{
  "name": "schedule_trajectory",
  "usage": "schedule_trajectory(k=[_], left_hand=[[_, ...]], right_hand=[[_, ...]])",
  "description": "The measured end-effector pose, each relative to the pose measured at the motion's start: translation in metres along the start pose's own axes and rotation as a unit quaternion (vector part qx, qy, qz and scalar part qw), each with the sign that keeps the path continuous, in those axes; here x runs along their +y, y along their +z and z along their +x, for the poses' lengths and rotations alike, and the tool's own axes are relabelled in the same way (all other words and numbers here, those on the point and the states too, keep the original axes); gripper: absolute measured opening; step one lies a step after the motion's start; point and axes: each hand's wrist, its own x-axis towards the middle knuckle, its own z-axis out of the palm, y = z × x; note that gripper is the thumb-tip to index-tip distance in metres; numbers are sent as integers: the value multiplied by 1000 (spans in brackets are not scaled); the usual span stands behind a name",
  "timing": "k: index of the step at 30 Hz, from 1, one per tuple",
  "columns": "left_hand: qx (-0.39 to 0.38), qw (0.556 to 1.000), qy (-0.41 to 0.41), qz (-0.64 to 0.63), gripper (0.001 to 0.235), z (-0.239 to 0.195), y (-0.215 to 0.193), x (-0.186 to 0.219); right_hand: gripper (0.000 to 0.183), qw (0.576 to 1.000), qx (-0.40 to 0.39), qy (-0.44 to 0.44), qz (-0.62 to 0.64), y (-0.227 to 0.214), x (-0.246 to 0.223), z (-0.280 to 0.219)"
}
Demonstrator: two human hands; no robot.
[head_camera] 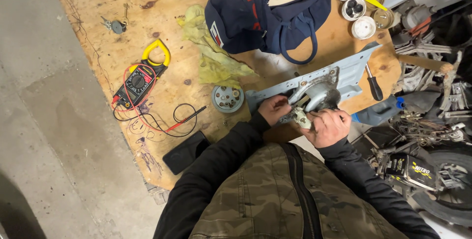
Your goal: The person selects a socket wrench from a tool case, then works at a wooden workbench on an electric motor assembly bolted to a metal bracket. They use the socket wrench and a screwdriver to loosen and remove fasteners, detach small mounting hardware, and manipulate the motor and its attached components while disassembling the unit.
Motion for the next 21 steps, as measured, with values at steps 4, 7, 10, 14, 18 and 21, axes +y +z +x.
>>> schedule_trajectory(k=[4, 7, 10, 14, 18, 21], left_hand=[[-94, 995, 12, -21, 52, -15, -3, 31], [-114, 991, 21, 63, 72, -22, -3, 47], [-104, 985, 48, 127, 80, -25, -1, 50], [-96, 985, 84, 116, 75, -23, -1, 44], [-91, 986, 103, 98, 73, -20, -2, 37], [-90, 986, 101, 102, 75, -22, -1, 44]], right_hand=[[38, 1000, 8, 2, -7, 2, -2, 0], [34, 1000, 9, 0, -10, 4, -3, -1], [32, 1000, 4, -3, -14, 3, -4, 2], [34, 1000, -8, 6, -15, 5, -7, 4], [36, 999, -28, 9, -15, 10, -4, 3], [36, 999, -40, 6, -19, 17, 2, -2]])
